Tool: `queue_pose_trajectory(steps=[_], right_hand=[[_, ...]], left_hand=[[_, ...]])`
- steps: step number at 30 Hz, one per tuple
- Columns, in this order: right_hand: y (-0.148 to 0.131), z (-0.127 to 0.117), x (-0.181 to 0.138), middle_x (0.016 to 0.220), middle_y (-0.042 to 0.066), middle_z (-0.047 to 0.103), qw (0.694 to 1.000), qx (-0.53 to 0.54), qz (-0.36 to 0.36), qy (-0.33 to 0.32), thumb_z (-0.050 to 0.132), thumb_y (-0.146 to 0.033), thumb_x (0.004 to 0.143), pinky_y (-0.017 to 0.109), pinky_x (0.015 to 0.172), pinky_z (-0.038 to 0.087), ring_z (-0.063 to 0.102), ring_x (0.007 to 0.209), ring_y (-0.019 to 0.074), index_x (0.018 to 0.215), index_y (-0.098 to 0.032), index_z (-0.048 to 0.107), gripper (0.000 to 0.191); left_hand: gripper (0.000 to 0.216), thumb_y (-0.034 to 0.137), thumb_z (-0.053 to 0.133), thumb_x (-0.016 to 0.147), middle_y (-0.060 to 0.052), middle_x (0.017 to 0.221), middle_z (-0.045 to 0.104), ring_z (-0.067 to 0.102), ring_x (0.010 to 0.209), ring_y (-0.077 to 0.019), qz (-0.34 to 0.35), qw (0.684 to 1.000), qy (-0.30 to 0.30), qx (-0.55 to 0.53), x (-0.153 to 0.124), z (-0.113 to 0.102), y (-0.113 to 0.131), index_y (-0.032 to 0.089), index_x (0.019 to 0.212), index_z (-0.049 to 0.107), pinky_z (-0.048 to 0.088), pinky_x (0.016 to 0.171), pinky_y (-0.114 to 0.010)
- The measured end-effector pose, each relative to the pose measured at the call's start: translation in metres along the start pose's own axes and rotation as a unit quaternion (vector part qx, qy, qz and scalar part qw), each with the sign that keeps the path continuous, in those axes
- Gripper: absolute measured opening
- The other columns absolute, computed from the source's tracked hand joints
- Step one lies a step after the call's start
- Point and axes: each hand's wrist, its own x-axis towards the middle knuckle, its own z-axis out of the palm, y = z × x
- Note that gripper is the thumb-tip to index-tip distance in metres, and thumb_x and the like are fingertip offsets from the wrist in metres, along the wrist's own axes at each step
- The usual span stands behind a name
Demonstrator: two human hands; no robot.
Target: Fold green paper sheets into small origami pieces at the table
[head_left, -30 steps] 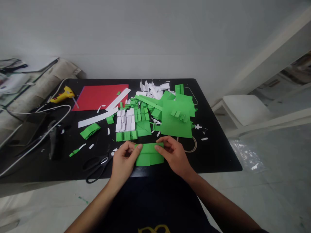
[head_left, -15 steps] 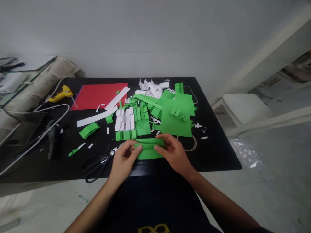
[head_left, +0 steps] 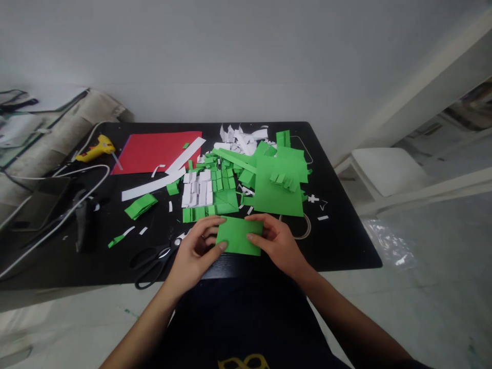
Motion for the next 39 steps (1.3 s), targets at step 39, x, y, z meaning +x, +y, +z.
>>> queue_pose_trajectory(steps=[39], right_hand=[[0.006,0.011,-0.001,0.096,0.006,0.080,0.991,0.019,0.112,-0.076,0.075,-0.040,0.090,0.034,0.075,0.057,0.073,0.086,0.0215,0.119,-0.021,0.078,0.035]], left_hand=[[0.044,-0.001,0.052,0.075,-0.005,0.104,0.080,0.074,0.099,-0.0225,0.172,0.926,-0.022,0.337,0.015,0.005,0.009,0.021,0.107,0.074,0.059,0.087,-0.035]])
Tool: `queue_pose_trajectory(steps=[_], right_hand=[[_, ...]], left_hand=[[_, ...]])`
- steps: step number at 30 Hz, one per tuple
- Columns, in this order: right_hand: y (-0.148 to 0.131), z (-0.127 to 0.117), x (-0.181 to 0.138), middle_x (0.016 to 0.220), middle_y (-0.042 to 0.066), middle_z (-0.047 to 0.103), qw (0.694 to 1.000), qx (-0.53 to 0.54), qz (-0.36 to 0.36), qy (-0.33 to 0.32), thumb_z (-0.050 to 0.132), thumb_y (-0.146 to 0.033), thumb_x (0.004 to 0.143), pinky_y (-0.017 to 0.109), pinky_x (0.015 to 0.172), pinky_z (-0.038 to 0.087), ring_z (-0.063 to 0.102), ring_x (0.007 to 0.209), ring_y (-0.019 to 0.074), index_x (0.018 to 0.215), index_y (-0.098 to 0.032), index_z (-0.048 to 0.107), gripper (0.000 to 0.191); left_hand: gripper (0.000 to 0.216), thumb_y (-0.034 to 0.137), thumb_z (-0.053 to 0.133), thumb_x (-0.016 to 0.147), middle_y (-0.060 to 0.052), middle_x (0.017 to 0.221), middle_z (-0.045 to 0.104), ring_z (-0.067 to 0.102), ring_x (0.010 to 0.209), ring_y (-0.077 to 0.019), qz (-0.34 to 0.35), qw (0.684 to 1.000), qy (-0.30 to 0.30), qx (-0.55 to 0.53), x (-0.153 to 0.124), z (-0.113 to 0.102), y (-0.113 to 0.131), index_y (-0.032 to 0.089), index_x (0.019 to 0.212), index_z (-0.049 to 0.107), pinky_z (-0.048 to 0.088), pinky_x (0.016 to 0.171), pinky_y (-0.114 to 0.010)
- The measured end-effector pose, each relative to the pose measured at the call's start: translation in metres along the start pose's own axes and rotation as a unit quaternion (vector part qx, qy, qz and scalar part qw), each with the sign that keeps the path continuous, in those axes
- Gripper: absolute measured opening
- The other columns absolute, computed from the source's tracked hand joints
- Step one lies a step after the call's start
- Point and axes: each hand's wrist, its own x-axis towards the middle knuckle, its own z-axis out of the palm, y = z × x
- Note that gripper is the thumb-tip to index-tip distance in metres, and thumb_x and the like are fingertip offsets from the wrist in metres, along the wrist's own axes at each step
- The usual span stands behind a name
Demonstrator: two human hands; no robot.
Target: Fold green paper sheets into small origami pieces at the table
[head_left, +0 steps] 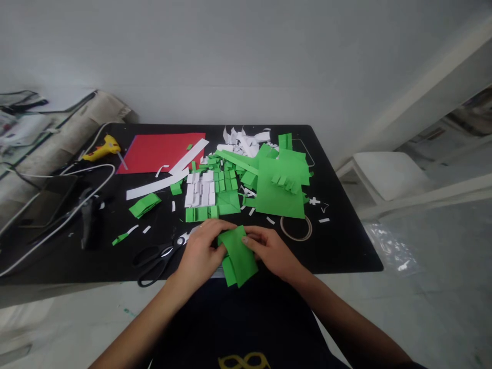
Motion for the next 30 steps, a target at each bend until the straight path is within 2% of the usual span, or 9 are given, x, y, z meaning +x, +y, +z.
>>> queue_pose_trajectory(steps=[5,11,17,21,24,27,30], right_hand=[[0.003,0.003,-0.001,0.100,0.007,0.081,1.000,-0.013,-0.015,-0.023,0.067,-0.044,0.097,0.040,0.076,0.061,0.073,0.080,0.0220,0.127,-0.023,0.077,0.037],[0.004,0.003,-0.001,0.105,0.007,0.080,0.999,-0.008,-0.038,-0.038,0.063,-0.041,0.100,0.046,0.088,0.062,0.074,0.090,0.0238,0.130,-0.025,0.076,0.036],[0.007,0.004,0.000,0.111,0.007,0.080,0.998,0.001,-0.053,-0.036,0.062,-0.037,0.100,0.051,0.098,0.058,0.074,0.095,0.0248,0.126,-0.025,0.077,0.033],[0.009,0.003,0.002,0.104,0.006,0.078,0.998,0.011,-0.048,-0.025,0.063,-0.035,0.099,0.047,0.093,0.059,0.072,0.089,0.0224,0.125,-0.024,0.076,0.031],[0.008,0.000,0.002,0.090,0.002,0.074,0.998,0.023,-0.050,0.021,0.064,-0.031,0.099,0.036,0.079,0.059,0.067,0.076,0.0172,0.137,-0.026,0.069,0.039],[0.006,-0.002,0.000,0.077,-0.004,0.064,0.997,0.024,-0.051,0.049,0.063,-0.028,0.098,0.028,0.065,0.052,0.057,0.065,0.0133,0.147,-0.030,0.059,0.049],[0.005,-0.003,-0.002,0.084,-0.002,0.068,0.998,0.036,-0.049,0.028,0.064,-0.026,0.097,0.029,0.070,0.054,0.062,0.071,0.0144,0.148,-0.030,0.057,0.051]], left_hand=[[0.046,-0.003,0.051,0.075,-0.006,0.103,0.079,0.074,0.097,-0.0220,0.035,0.999,0.014,0.032,0.000,0.003,0.003,0.019,0.109,0.072,0.061,0.086,-0.035],[0.037,0.002,0.061,0.085,-0.005,0.108,0.080,0.076,0.099,-0.0209,0.026,1.000,0.006,-0.004,-0.002,0.002,0.001,0.021,0.114,0.073,0.061,0.088,-0.033],[0.029,0.010,0.069,0.089,-0.004,0.107,0.081,0.077,0.096,-0.0211,0.001,1.000,0.004,-0.021,-0.004,0.002,-0.003,0.023,0.114,0.074,0.060,0.086,-0.033],[0.031,0.009,0.065,0.089,-0.003,0.111,0.081,0.077,0.101,-0.0222,-0.032,0.999,0.007,-0.021,-0.006,0.003,-0.005,0.024,0.115,0.074,0.059,0.088,-0.034],[0.026,0.015,0.066,0.093,-0.004,0.114,0.080,0.076,0.104,-0.0229,-0.060,0.998,0.023,-0.025,-0.006,0.001,-0.007,0.024,0.117,0.073,0.059,0.089,-0.034],[0.019,0.021,0.068,0.097,-0.005,0.113,0.079,0.075,0.104,-0.0225,-0.061,0.997,0.045,-0.032,-0.006,-0.001,-0.010,0.024,0.115,0.073,0.059,0.091,-0.035],[0.018,0.019,0.066,0.098,-0.006,0.118,0.078,0.073,0.111,-0.0226,-0.040,0.998,0.039,-0.037,-0.005,-0.003,-0.013,0.024,0.114,0.073,0.058,0.099,-0.038]])
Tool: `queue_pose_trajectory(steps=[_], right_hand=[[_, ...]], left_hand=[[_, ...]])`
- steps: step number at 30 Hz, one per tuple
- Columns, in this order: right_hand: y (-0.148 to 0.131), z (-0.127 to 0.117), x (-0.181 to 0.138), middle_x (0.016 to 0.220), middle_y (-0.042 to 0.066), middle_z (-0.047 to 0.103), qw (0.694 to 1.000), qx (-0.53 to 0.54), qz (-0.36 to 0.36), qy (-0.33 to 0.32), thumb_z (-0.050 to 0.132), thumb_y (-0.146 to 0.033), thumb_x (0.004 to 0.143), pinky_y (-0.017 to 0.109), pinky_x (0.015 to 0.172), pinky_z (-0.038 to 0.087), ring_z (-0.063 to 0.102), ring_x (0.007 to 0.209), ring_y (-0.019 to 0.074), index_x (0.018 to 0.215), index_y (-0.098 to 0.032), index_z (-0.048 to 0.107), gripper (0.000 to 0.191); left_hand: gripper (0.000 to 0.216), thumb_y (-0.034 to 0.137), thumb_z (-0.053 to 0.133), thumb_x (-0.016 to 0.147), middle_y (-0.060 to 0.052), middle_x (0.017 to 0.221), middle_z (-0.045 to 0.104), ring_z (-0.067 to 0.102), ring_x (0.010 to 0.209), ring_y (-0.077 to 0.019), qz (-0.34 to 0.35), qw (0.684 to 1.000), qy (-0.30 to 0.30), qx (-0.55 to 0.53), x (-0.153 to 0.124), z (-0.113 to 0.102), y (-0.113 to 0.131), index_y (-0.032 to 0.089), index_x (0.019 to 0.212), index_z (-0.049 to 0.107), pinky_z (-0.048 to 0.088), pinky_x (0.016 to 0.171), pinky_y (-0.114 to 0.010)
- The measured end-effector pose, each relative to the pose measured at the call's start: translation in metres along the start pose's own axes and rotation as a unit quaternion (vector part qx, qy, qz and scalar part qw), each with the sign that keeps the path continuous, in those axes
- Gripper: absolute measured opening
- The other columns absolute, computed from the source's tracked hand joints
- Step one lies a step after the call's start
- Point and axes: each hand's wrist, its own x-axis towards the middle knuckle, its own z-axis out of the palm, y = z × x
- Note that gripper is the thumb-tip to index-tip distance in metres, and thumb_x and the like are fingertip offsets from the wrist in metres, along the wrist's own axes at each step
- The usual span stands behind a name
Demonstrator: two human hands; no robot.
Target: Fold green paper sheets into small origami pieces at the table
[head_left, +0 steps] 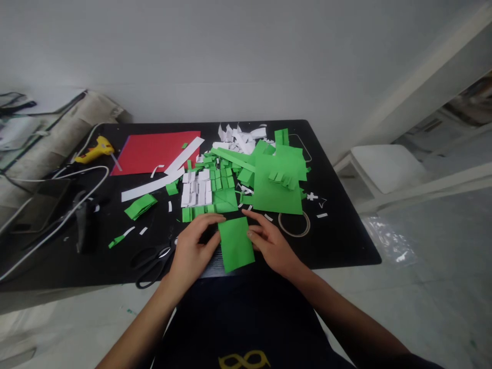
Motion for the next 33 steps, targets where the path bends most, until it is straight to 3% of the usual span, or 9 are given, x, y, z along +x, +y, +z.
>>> queue_pose_trajectory(steps=[7,19,26,33], right_hand=[[0.008,0.004,0.001,0.095,0.003,0.075,1.000,-0.010,-0.002,-0.029,0.066,-0.034,0.099,0.040,0.082,0.061,0.070,0.082,0.0196,0.146,-0.030,0.059,0.048],[0.008,0.006,0.001,0.097,0.005,0.077,0.999,-0.028,-0.009,-0.023,0.063,-0.035,0.101,0.041,0.085,0.061,0.072,0.087,0.0214,0.147,-0.026,0.059,0.048],[-0.001,0.011,-0.002,0.113,0.008,0.079,0.996,-0.057,-0.033,-0.062,0.060,-0.031,0.101,0.043,0.093,0.058,0.074,0.100,0.0237,0.133,-0.024,0.071,0.035],[-0.002,0.015,-0.001,0.104,0.007,0.080,0.996,-0.067,-0.017,-0.062,0.061,-0.036,0.100,0.040,0.081,0.060,0.072,0.088,0.0220,0.130,-0.023,0.074,0.035]], left_hand=[[0.045,0.004,0.057,0.088,-0.007,0.133,0.073,0.068,0.126,-0.0259,0.028,0.997,-0.058,0.028,0.000,0.001,0.001,0.025,0.124,0.073,0.056,0.107,-0.047],[0.051,-0.004,0.052,0.079,-0.007,0.126,0.075,0.071,0.120,-0.0253,0.044,0.997,-0.055,0.031,0.001,0.003,0.006,0.024,0.116,0.073,0.058,0.103,-0.046],[0.026,0.012,0.072,0.091,-0.007,0.122,0.078,0.074,0.112,-0.0254,0.048,0.998,-0.044,0.012,0.003,0.003,0.004,0.025,0.113,0.078,0.060,0.097,-0.039],[0.018,0.021,0.075,0.095,-0.009,0.116,0.080,0.076,0.105,-0.0253,0.078,0.996,-0.030,0.019,0.002,0.004,0.005,0.024,0.112,0.079,0.062,0.092,-0.040]])
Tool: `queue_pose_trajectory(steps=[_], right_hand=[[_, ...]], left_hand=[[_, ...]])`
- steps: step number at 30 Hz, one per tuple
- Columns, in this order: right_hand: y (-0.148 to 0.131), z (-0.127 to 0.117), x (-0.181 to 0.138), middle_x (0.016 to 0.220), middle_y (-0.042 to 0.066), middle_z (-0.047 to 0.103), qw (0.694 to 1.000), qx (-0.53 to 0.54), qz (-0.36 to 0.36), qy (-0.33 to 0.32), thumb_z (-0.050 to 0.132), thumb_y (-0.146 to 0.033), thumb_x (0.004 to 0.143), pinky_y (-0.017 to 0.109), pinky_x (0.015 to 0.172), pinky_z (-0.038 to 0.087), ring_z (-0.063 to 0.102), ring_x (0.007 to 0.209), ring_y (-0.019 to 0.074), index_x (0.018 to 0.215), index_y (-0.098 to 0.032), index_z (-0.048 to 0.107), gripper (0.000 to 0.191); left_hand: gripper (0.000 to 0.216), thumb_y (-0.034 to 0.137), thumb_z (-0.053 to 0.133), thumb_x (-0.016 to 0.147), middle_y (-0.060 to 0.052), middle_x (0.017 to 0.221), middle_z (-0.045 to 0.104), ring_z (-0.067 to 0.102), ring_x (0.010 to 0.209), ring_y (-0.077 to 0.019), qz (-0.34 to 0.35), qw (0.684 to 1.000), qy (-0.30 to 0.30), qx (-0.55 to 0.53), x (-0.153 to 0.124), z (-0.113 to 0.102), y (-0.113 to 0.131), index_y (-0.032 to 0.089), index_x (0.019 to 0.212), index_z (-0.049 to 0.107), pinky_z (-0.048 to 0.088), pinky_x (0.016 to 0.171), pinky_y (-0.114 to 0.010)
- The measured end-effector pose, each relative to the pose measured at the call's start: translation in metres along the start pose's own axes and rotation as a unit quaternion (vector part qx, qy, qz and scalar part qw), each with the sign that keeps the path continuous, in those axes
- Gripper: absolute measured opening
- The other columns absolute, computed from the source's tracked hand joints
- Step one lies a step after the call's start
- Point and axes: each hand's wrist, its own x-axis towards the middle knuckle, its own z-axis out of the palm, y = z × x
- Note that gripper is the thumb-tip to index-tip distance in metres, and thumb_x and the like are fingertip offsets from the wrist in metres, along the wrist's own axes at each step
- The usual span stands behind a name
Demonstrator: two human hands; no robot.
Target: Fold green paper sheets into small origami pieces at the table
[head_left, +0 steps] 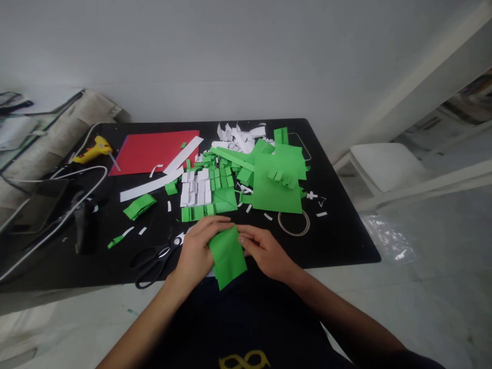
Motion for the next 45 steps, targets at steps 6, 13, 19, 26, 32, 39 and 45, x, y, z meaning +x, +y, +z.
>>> queue_pose_trajectory(steps=[6,13,19,26,32,39,45], right_hand=[[0.005,0.002,0.002,0.104,0.007,0.079,1.000,0.030,-0.001,0.001,0.063,-0.039,0.099,0.043,0.085,0.062,0.073,0.089,0.0231,0.125,-0.024,0.076,0.033],[0.012,0.002,0.003,0.098,0.006,0.078,1.000,0.014,-0.002,0.016,0.065,-0.040,0.100,0.045,0.088,0.062,0.073,0.093,0.0245,0.122,-0.025,0.077,0.030],[0.010,0.003,0.005,0.108,0.007,0.079,0.999,0.045,0.006,0.009,0.064,-0.036,0.099,0.047,0.091,0.062,0.075,0.095,0.0244,0.122,-0.023,0.076,0.029],[0.008,-0.001,0.005,0.112,0.007,0.080,0.998,0.056,0.014,0.027,0.065,-0.036,0.098,0.045,0.092,0.063,0.077,0.102,0.0241,0.126,-0.024,0.074,0.032],[0.006,-0.008,0.005,0.109,0.006,0.079,0.995,0.078,0.015,0.059,0.068,-0.038,0.096,0.047,0.094,0.063,0.077,0.101,0.0241,0.127,-0.024,0.071,0.034],[0.001,-0.011,0.006,0.111,0.007,0.079,0.990,0.113,0.015,0.081,0.071,-0.038,0.094,0.046,0.094,0.063,0.077,0.104,0.0251,0.123,-0.023,0.069,0.033],[-0.003,-0.010,0.006,0.106,0.005,0.078,0.981,0.173,0.010,0.089,0.075,-0.035,0.090,0.044,0.095,0.062,0.075,0.105,0.0248,0.111,-0.024,0.070,0.025]], left_hand=[[0.035,0.003,0.058,0.094,-0.009,0.118,0.080,0.075,0.108,-0.0263,0.045,0.997,-0.003,0.070,0.001,0.002,0.004,0.023,0.115,0.077,0.062,0.092,-0.044],[0.056,-0.010,0.045,0.077,-0.009,0.117,0.079,0.075,0.108,-0.0248,0.059,0.995,-0.019,0.080,0.001,0.004,0.004,0.021,0.114,0.075,0.063,0.092,-0.044],[0.055,-0.007,0.049,0.078,-0.009,0.121,0.078,0.075,0.112,-0.0249,0.024,0.998,-0.043,0.042,0.001,0.002,0.001,0.023,0.116,0.076,0.064,0.095,-0.044],[0.042,0.011,0.064,0.091,-0.009,0.126,0.077,0.075,0.114,-0.0262,-0.035,0.999,-0.037,-0.006,0.001,-0.007,-0.001,0.026,0.130,0.072,0.062,0.100,-0.044],[0.028,0.022,0.068,0.095,-0.008,0.116,0.077,0.074,0.103,-0.0226,-0.093,0.996,0.011,-0.011,-0.006,-0.013,-0.004,0.023,0.123,0.069,0.061,0.094,-0.037],[0.007,0.021,0.067,0.099,-0.009,0.124,0.070,0.068,0.118,-0.0236,-0.073,0.996,0.019,-0.038,-0.007,-0.014,0.001,0.024,0.106,0.069,0.056,0.102,-0.038],[0.012,0.018,0.064,0.100,-0.009,0.135,0.065,0.065,0.128,-0.0248,-0.047,0.998,-0.016,-0.034,-0.011,-0.013,0.003,0.025,0.107,0.071,0.053,0.108,-0.041]])
